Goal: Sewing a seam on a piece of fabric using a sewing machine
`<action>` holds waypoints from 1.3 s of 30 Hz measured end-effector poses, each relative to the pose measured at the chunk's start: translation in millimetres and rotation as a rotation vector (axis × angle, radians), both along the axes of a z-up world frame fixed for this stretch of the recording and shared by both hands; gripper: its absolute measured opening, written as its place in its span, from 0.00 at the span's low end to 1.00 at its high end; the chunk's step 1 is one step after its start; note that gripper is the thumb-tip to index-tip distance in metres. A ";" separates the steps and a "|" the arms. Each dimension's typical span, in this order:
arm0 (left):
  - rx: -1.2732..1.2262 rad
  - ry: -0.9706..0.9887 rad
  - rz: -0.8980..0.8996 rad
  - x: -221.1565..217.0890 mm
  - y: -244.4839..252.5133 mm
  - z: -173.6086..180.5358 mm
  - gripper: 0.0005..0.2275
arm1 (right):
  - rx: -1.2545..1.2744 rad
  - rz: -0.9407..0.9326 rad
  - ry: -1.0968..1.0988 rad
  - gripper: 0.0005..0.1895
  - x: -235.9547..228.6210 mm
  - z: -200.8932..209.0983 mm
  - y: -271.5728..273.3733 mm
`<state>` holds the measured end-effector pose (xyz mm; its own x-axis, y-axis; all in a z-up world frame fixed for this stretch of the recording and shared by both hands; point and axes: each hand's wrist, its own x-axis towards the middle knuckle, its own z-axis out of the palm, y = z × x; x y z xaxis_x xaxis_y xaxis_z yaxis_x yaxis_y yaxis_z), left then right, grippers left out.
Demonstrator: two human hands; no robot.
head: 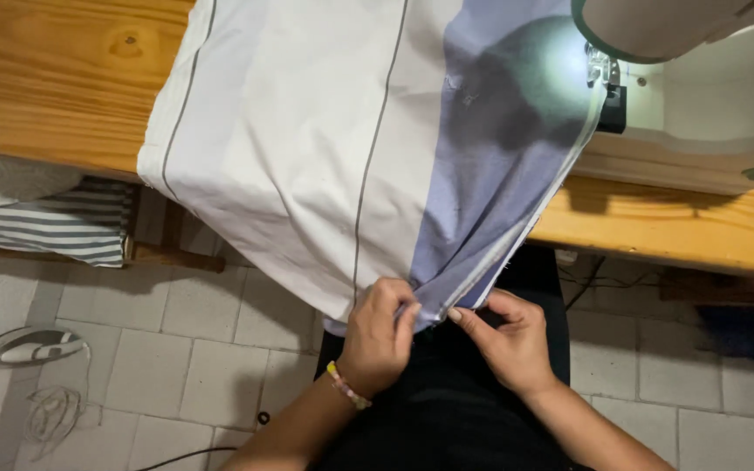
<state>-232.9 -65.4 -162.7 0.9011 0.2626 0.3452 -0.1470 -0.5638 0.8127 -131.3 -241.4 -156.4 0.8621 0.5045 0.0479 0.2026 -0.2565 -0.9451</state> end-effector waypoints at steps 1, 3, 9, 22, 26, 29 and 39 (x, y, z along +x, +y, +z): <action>0.190 -0.153 0.014 0.3 -2.9 -0.8 0.06 | 0.036 0.009 0.044 0.07 -0.3 1.1 3.1; 0.316 -0.158 0.012 -1.8 -10.8 2.7 0.06 | 0.037 0.005 0.075 0.07 -0.5 -0.8 3.7; 0.498 -0.061 0.086 5.0 -13.3 -16.9 0.12 | 0.119 0.029 0.182 0.10 -1.3 -7.8 2.7; 0.777 -0.484 -0.244 -9.3 -3.2 19.2 0.05 | 0.034 -0.141 0.086 0.06 -11.5 -31.7 -23.5; 0.569 -0.398 -0.348 0.4 -17.9 22.8 0.08 | 0.007 -0.107 0.034 0.04 -13.5 -14.9 -23.1; 0.437 -0.249 -0.304 -0.2 -26.5 4.2 0.09 | 0.022 -0.066 -0.032 0.04 -11.2 -4.9 -21.9; 0.406 -0.197 -0.303 -1.7 -28.6 6.7 0.14 | 0.047 -0.105 0.035 0.02 -16.4 -9.0 -33.2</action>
